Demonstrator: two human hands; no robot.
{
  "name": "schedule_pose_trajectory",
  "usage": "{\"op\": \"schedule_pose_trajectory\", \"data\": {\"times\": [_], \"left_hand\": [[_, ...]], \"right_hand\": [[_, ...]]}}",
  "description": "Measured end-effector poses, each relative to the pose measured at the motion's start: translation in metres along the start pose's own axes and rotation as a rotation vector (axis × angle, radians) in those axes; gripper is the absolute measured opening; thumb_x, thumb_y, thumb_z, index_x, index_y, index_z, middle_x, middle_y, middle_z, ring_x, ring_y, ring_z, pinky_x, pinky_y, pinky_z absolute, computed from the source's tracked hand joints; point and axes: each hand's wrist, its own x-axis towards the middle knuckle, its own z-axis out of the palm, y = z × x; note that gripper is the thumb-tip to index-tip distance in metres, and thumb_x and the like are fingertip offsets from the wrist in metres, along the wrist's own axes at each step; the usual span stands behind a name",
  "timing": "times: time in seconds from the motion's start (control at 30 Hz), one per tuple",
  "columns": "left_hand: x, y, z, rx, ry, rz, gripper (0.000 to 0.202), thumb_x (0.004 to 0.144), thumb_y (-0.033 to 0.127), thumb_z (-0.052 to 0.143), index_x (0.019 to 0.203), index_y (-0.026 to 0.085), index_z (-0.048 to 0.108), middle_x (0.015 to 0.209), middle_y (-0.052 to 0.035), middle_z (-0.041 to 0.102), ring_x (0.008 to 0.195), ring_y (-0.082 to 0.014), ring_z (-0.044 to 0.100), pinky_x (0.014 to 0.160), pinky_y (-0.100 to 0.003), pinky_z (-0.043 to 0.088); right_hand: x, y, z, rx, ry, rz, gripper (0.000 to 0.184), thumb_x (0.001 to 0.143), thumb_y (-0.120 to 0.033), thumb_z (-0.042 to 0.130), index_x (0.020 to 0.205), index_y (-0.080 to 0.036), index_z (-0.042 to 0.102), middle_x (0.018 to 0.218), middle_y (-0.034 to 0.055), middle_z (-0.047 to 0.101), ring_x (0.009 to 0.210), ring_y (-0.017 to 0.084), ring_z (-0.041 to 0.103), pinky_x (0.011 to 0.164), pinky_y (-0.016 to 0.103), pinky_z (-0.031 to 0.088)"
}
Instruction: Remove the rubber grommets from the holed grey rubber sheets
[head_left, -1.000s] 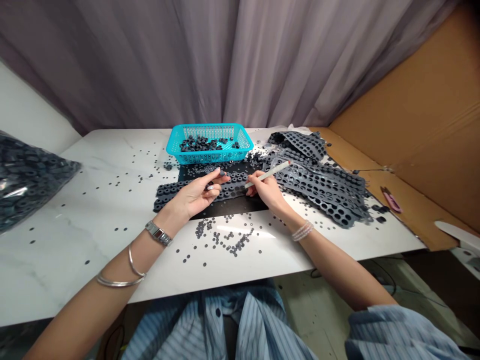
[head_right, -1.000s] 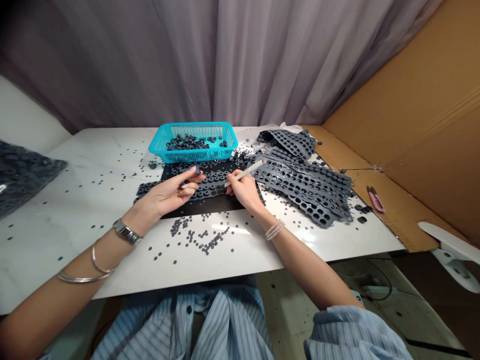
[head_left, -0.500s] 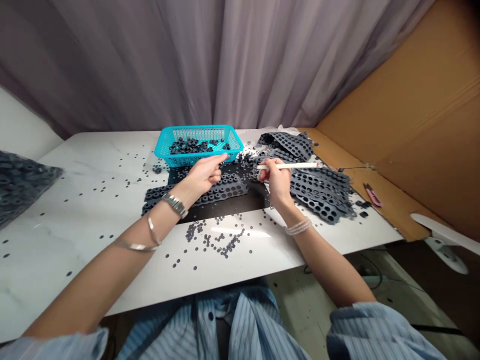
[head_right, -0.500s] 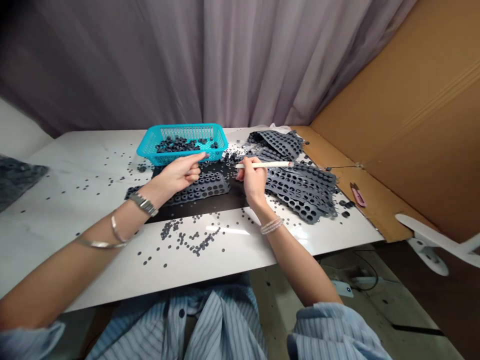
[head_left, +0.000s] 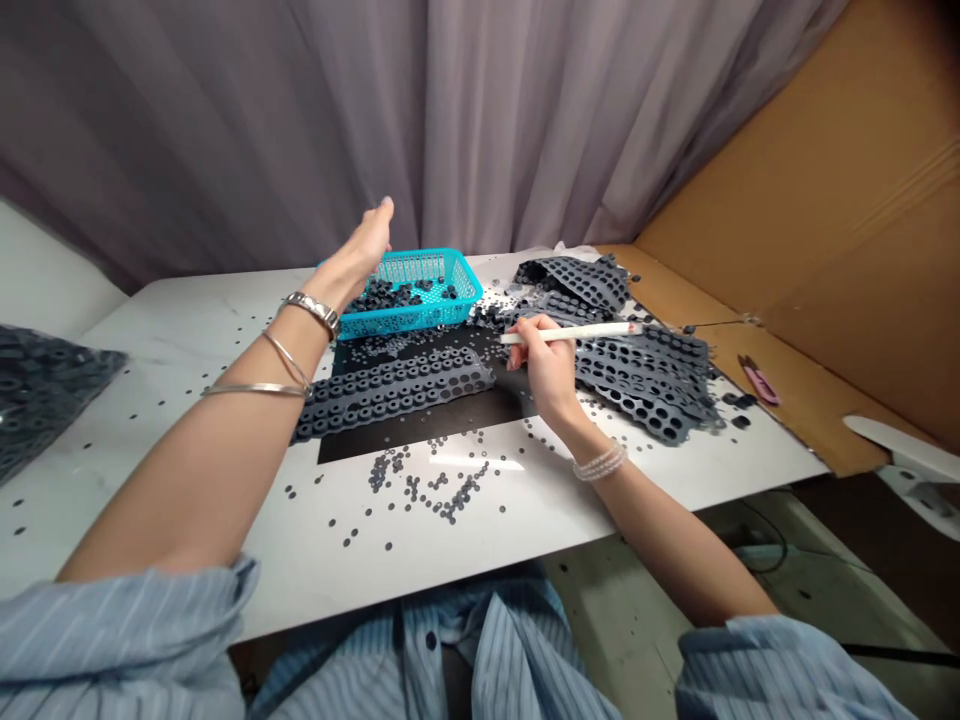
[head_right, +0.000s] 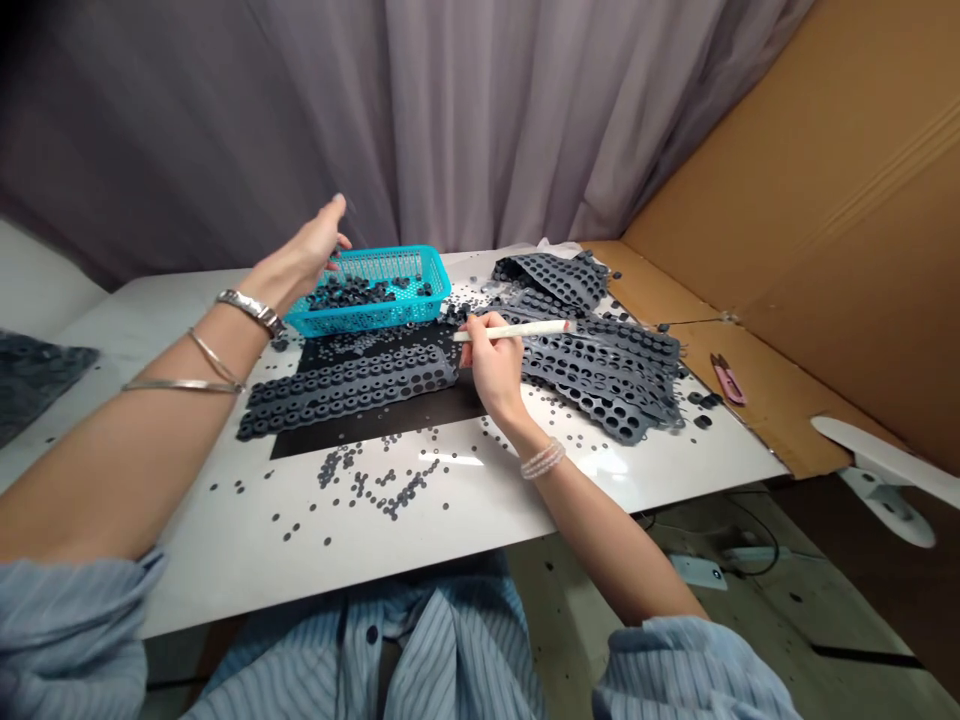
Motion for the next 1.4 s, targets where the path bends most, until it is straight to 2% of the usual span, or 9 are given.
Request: {"op": "schedule_pose_trajectory", "data": {"times": [0.1,0.17,0.27,0.33,0.47,0.53,0.63,0.8,1.4], "left_hand": [[0.012,-0.014,-0.014,0.175,0.016,-0.069,0.064,0.100,0.057,0.031,0.147,0.014,0.042,0.150,-0.0190,0.044,0.141,-0.0366,0.035,0.107,-0.050,0.033],[0.007,-0.022,-0.020,0.319,-0.009,-0.007,0.064,0.097,0.056,0.038,0.147,0.017,0.045,0.155,-0.0178,0.040,0.144,-0.0351,0.032,0.110,-0.050,0.031],[-0.013,-0.027,-0.020,0.577,0.023,0.164,0.057,0.089,0.046,0.055,0.138,0.017,0.056,0.147,-0.0148,0.052,0.136,-0.0337,0.043,0.111,-0.046,0.033],[-0.035,-0.026,-0.012,0.669,0.011,0.250,0.045,0.084,0.037,0.059,0.125,0.019,0.066,0.129,-0.0113,0.066,0.121,-0.0303,0.056,0.106,-0.041,0.038],[-0.083,-0.027,0.015,0.676,-0.252,0.375,0.025,0.082,0.031,0.058,0.092,0.018,0.076,0.098,-0.0082,0.072,0.093,-0.0234,0.064,0.089,-0.034,0.047],[-0.102,-0.035,0.027,0.675,-0.377,0.393,0.026,0.081,0.031,0.059,0.095,0.018,0.076,0.097,-0.0072,0.070,0.091,-0.0226,0.063,0.086,-0.034,0.047],[-0.117,-0.050,0.036,0.742,-0.436,0.391,0.030,0.081,0.032,0.060,0.104,0.018,0.074,0.098,-0.0073,0.065,0.097,-0.0244,0.059,0.088,-0.035,0.045],[-0.120,-0.063,0.038,0.776,-0.433,0.390,0.028,0.082,0.031,0.058,0.102,0.018,0.072,0.099,-0.0075,0.060,0.100,-0.0255,0.054,0.091,-0.038,0.042],[-0.130,-0.051,0.055,0.885,-0.354,0.441,0.016,0.083,0.019,0.051,0.076,0.016,0.065,0.083,-0.0093,0.059,0.088,-0.0261,0.053,0.082,-0.041,0.042]], "right_hand": [[-0.002,0.004,0.002,-0.009,-0.039,0.032,0.025,0.090,-0.037,0.052,0.069,-0.022,0.052,0.046,-0.0049,0.048,0.045,0.011,0.047,0.052,0.025,0.044],[-0.002,0.008,0.005,-0.036,-0.090,0.075,0.025,0.088,-0.037,0.054,0.069,-0.022,0.053,0.050,-0.0035,0.053,0.048,0.012,0.051,0.051,0.024,0.043],[0.000,0.014,0.012,-0.099,-0.216,0.131,0.024,0.085,-0.039,0.057,0.069,-0.021,0.053,0.065,0.0001,0.064,0.059,0.014,0.060,0.052,0.023,0.045],[0.002,0.017,0.017,-0.161,-0.306,0.127,0.024,0.086,-0.039,0.056,0.071,-0.021,0.054,0.069,0.0008,0.066,0.062,0.015,0.062,0.055,0.024,0.047],[0.005,0.021,0.026,-0.284,-0.439,0.087,0.021,0.088,-0.035,0.053,0.072,-0.021,0.054,0.062,-0.0002,0.064,0.056,0.014,0.061,0.059,0.027,0.049],[0.003,0.023,0.027,-0.326,-0.481,0.061,0.021,0.088,-0.033,0.053,0.070,-0.021,0.054,0.062,0.0003,0.064,0.057,0.015,0.061,0.061,0.028,0.048],[-0.001,0.025,0.027,-0.361,-0.486,0.026,0.022,0.088,-0.032,0.053,0.070,-0.021,0.055,0.065,0.0011,0.066,0.062,0.016,0.061,0.063,0.027,0.047],[-0.004,0.023,0.028,-0.382,-0.494,0.011,0.022,0.089,-0.032,0.052,0.070,-0.020,0.055,0.065,0.0002,0.065,0.063,0.015,0.059,0.063,0.026,0.043],[-0.004,0.015,0.041,-0.629,-0.524,-0.187,0.018,0.086,-0.018,0.047,0.069,-0.021,0.051,0.064,0.0012,0.059,0.060,0.016,0.053,0.061,0.028,0.033]]}}
